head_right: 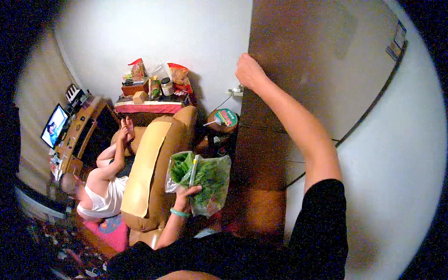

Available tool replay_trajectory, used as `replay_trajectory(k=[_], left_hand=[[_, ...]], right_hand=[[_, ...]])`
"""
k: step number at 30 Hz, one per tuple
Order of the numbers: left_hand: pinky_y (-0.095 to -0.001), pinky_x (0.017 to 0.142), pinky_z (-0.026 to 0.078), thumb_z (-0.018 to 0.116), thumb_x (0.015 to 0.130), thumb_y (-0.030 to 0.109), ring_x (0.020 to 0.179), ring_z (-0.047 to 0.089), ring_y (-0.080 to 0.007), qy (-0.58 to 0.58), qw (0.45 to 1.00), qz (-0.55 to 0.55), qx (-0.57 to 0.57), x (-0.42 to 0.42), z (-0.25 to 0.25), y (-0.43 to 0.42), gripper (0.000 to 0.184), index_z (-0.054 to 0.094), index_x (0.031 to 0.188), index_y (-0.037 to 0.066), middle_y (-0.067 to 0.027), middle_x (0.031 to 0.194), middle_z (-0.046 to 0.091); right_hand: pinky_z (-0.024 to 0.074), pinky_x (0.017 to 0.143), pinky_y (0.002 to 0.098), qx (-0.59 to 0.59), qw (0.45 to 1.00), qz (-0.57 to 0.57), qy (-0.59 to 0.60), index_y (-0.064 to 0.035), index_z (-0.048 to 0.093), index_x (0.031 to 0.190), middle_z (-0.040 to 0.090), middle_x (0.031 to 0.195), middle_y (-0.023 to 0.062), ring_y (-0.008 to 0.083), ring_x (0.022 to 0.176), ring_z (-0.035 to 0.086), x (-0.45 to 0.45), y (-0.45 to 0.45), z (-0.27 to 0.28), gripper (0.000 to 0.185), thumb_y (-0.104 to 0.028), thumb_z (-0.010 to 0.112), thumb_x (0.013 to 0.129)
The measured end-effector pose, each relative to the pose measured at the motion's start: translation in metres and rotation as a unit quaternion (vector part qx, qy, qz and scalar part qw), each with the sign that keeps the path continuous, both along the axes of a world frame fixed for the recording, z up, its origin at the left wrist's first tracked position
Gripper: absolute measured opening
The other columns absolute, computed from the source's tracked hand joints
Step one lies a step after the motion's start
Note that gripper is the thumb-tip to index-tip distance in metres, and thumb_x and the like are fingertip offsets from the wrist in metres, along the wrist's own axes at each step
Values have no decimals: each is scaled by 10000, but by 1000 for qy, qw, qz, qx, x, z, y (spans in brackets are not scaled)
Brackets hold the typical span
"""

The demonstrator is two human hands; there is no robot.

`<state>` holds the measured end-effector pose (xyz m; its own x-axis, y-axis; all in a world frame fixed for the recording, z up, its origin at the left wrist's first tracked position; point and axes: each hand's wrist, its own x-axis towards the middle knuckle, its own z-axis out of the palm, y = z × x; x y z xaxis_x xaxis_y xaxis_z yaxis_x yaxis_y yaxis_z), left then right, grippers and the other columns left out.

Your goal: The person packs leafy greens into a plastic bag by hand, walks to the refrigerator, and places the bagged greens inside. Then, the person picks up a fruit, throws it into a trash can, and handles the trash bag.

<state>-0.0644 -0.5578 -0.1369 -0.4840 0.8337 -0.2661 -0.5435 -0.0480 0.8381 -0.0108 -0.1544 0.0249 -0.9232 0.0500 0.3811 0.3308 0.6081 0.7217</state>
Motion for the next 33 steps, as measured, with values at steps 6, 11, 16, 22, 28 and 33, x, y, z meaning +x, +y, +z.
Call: replay_trajectory(k=[6, 11, 16, 22, 28, 33], left_hand=[[-334, 703, 508, 680, 660, 9, 784, 605, -208, -9, 999, 5, 50, -38, -75, 15, 386, 545, 1021, -28, -102, 919, 612], [-314, 729, 491, 692, 643, -6, 777, 595, -194, 24, 989, 70, 125, -37, -113, 45, 291, 590, 914, -33, -77, 831, 618], [-326, 771, 479, 685, 641, -7, 838, 573, -217, 57, 987, 62, 140, -42, -111, 49, 452, 535, 1067, -21, -94, 971, 592], [-334, 817, 479, 698, 609, -89, 900, 582, -204, 34, 986, -17, 164, -47, -99, 47, 545, 505, 1111, 2, -92, 1025, 588], [-336, 805, 492, 711, 619, -84, 897, 588, -213, 48, 977, -123, 165, -42, -62, 43, 528, 512, 1101, 3, -88, 1020, 591], [-333, 822, 476, 701, 622, -93, 938, 566, -206, 45, 955, -227, 186, -29, -5, 15, 549, 498, 1122, 6, -88, 1055, 573]], right_hand=[[394, 761, 336, 5, 992, -126, -21, -103, 663, 650, 608, 685, 65, 208, 801, 559, 11, -76, -47, 111, -154, 568, 680], [403, 725, 335, 1, 993, -121, -5, -97, 638, 608, 584, 664, 67, 206, 762, 549, 45, -105, -103, 83, -140, 577, 645], [403, 689, 314, -57, 991, -122, -19, -71, 624, 657, 565, 685, 55, 202, 747, 526, 86, -199, -103, 103, -159, 573, 673], [410, 748, 292, -53, 998, 20, 14, -66, 632, 757, 589, 781, 54, 187, 871, 542, 152, -308, -112, 124, -165, 561, 734], [380, 893, 404, 204, 974, 59, 75, -119, 593, 1098, 565, 1052, 97, 249, 1076, 481, 241, -420, -155, 400, -356, 632, 778], [337, 933, 401, 229, 946, -73, 216, -86, 516, 1160, 509, 1124, 112, 257, 1116, 441, 261, -541, -162, 441, -356, 566, 815]])
